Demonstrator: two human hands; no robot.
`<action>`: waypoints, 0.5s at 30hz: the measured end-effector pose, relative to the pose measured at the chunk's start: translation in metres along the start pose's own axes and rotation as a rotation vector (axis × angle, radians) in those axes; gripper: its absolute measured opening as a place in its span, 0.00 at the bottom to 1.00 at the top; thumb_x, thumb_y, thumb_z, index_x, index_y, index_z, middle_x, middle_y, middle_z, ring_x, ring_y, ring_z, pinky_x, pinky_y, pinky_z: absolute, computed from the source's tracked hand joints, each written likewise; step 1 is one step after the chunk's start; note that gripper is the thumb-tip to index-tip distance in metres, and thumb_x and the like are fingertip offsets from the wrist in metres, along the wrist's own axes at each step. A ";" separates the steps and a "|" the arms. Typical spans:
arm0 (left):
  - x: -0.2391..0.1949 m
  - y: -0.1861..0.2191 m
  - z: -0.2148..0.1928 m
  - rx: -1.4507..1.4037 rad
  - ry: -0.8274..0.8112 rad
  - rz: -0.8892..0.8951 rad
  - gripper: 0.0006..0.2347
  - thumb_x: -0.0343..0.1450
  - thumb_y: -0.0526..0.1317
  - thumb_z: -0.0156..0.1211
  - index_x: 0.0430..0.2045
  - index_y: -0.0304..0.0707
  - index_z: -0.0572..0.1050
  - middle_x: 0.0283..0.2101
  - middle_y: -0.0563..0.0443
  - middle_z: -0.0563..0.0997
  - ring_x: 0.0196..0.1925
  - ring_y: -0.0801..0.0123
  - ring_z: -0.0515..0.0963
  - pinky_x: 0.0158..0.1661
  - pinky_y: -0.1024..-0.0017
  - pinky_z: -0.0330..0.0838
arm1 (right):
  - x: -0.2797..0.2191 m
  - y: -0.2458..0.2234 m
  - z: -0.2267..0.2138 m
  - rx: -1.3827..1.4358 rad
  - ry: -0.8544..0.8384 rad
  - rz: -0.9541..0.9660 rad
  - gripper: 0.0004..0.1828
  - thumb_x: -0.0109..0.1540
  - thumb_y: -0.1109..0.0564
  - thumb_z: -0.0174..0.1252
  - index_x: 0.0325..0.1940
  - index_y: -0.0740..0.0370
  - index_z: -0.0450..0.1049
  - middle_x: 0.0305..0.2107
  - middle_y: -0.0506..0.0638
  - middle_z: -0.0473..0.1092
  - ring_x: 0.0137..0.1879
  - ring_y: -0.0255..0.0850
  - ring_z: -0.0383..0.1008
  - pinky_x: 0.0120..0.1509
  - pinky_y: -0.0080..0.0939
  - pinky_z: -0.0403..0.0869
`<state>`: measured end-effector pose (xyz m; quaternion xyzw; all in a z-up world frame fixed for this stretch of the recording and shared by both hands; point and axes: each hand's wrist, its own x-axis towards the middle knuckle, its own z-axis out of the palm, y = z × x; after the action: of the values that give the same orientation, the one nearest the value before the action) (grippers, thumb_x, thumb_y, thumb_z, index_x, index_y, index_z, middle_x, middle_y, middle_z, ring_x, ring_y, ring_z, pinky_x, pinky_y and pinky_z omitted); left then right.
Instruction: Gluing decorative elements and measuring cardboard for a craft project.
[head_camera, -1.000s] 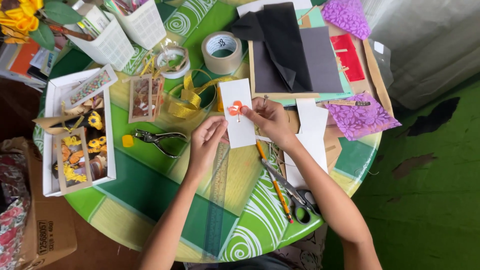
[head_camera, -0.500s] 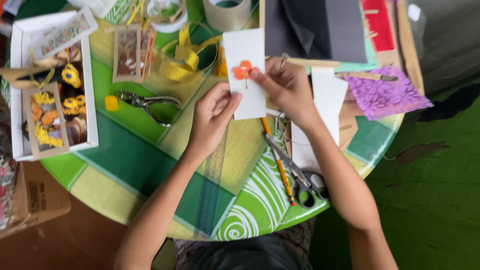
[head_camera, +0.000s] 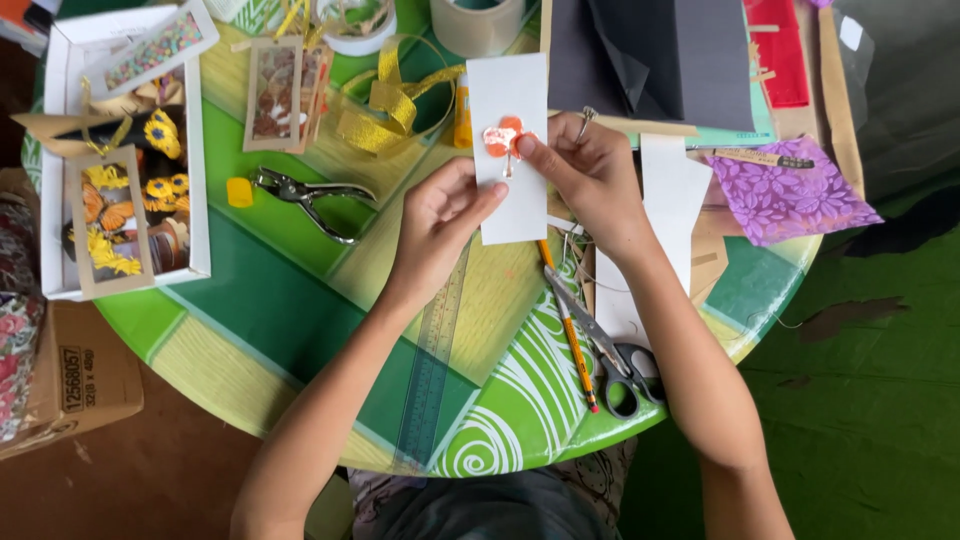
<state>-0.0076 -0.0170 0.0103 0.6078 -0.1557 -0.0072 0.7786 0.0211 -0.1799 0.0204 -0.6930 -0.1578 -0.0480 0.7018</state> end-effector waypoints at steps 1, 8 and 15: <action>0.000 0.003 0.000 0.002 -0.006 0.007 0.06 0.70 0.39 0.57 0.34 0.36 0.74 0.31 0.52 0.78 0.36 0.76 0.79 0.37 0.75 0.76 | 0.001 0.001 -0.001 -0.002 0.003 -0.008 0.08 0.63 0.62 0.57 0.31 0.67 0.71 0.22 0.52 0.70 0.30 0.31 0.70 0.39 0.29 0.71; 0.000 -0.005 -0.006 0.034 0.012 -0.041 0.06 0.71 0.39 0.56 0.32 0.36 0.75 0.28 0.56 0.76 0.34 0.82 0.74 0.37 0.78 0.74 | 0.002 0.009 -0.001 -0.004 0.004 -0.005 0.08 0.62 0.62 0.58 0.30 0.68 0.71 0.20 0.52 0.70 0.29 0.32 0.71 0.39 0.29 0.71; -0.001 0.002 -0.002 0.082 0.049 -0.010 0.04 0.70 0.37 0.58 0.31 0.37 0.75 0.26 0.56 0.76 0.32 0.83 0.73 0.36 0.78 0.74 | 0.004 0.029 -0.007 -0.029 -0.018 -0.023 0.08 0.62 0.62 0.58 0.29 0.68 0.72 0.20 0.54 0.70 0.28 0.35 0.71 0.39 0.32 0.71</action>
<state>-0.0082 -0.0147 0.0114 0.6398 -0.1336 0.0104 0.7568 0.0339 -0.1854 -0.0065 -0.7018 -0.1711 -0.0522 0.6895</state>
